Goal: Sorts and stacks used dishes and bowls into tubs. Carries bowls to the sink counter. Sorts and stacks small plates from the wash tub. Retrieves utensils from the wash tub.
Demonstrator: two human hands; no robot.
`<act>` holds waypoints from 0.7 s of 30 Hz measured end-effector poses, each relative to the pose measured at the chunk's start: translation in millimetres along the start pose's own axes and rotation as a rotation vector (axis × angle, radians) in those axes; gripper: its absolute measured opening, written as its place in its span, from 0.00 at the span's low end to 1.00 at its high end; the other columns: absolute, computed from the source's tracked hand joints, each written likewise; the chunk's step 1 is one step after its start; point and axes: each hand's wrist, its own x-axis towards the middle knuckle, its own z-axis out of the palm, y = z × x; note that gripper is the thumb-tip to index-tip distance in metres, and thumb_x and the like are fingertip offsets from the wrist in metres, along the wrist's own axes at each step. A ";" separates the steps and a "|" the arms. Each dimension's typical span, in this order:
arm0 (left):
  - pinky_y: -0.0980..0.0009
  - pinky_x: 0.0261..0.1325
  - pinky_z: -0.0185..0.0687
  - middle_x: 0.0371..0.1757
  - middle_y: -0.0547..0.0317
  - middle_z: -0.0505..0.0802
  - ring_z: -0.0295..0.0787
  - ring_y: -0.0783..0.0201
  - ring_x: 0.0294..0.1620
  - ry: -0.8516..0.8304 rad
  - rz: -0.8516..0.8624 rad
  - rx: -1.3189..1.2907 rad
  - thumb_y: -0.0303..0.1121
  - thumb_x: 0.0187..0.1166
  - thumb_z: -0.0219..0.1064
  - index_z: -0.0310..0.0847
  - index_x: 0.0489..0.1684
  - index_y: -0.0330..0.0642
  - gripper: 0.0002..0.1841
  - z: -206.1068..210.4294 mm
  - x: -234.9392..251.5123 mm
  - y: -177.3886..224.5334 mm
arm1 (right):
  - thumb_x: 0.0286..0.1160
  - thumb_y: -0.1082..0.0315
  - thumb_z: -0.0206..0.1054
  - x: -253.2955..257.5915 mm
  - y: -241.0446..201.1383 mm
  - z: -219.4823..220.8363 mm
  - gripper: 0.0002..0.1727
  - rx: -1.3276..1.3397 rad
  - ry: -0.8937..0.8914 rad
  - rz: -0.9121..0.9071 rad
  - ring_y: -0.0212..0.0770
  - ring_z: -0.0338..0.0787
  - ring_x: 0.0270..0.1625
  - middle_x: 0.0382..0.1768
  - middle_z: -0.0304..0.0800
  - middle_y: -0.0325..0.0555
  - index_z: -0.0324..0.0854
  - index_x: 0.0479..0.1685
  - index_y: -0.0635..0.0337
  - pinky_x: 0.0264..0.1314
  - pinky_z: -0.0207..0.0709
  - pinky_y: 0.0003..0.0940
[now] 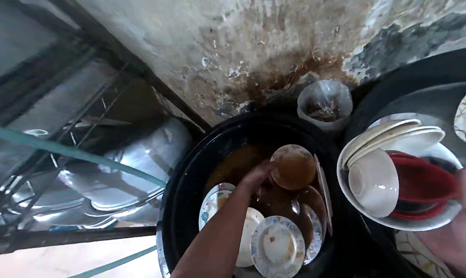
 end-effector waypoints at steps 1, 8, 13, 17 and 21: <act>0.51 0.63 0.83 0.65 0.45 0.88 0.86 0.53 0.62 -0.010 0.000 -0.009 0.52 0.88 0.60 0.68 0.83 0.47 0.29 0.6 -3.5 2.1 | 0.91 0.40 0.40 0.3 0.3 -0.1 0.28 -0.007 -0.008 -0.007 0.34 0.87 0.68 0.64 0.89 0.36 0.76 0.74 0.43 0.70 0.85 0.41; 0.54 0.68 0.83 0.58 0.46 0.92 0.90 0.57 0.59 -0.046 0.043 0.112 0.42 0.86 0.66 0.79 0.72 0.38 0.22 3.3 -46.4 24.4 | 0.92 0.40 0.39 0.4 -0.7 1.6 0.29 0.027 0.015 0.010 0.33 0.88 0.66 0.61 0.90 0.36 0.77 0.72 0.43 0.69 0.86 0.39; 0.50 0.58 0.88 0.73 0.48 0.85 0.89 0.53 0.60 0.115 0.110 0.257 0.40 0.84 0.69 0.88 0.62 0.42 0.16 4.5 -65.8 28.9 | 0.91 0.41 0.42 -0.1 0.1 2.1 0.27 0.050 0.037 0.026 0.32 0.88 0.66 0.61 0.90 0.34 0.78 0.70 0.41 0.68 0.85 0.39; 0.52 0.62 0.87 0.69 0.54 0.89 0.89 0.58 0.62 0.304 0.187 0.155 0.40 0.82 0.71 0.84 0.71 0.49 0.20 -21.7 -70.1 18.1 | 0.92 0.42 0.39 -0.1 -0.4 1.0 0.27 0.043 0.038 0.029 0.31 0.88 0.65 0.60 0.90 0.33 0.78 0.70 0.40 0.68 0.85 0.38; 0.54 0.50 0.88 0.49 0.51 0.94 0.91 0.58 0.44 0.541 0.152 0.047 0.41 0.84 0.69 0.85 0.64 0.45 0.16 -55.9 -111.8 11.4 | 0.93 0.43 0.36 -0.4 -0.4 0.9 0.28 0.044 0.026 0.020 0.30 0.88 0.66 0.61 0.90 0.32 0.78 0.70 0.41 0.69 0.85 0.37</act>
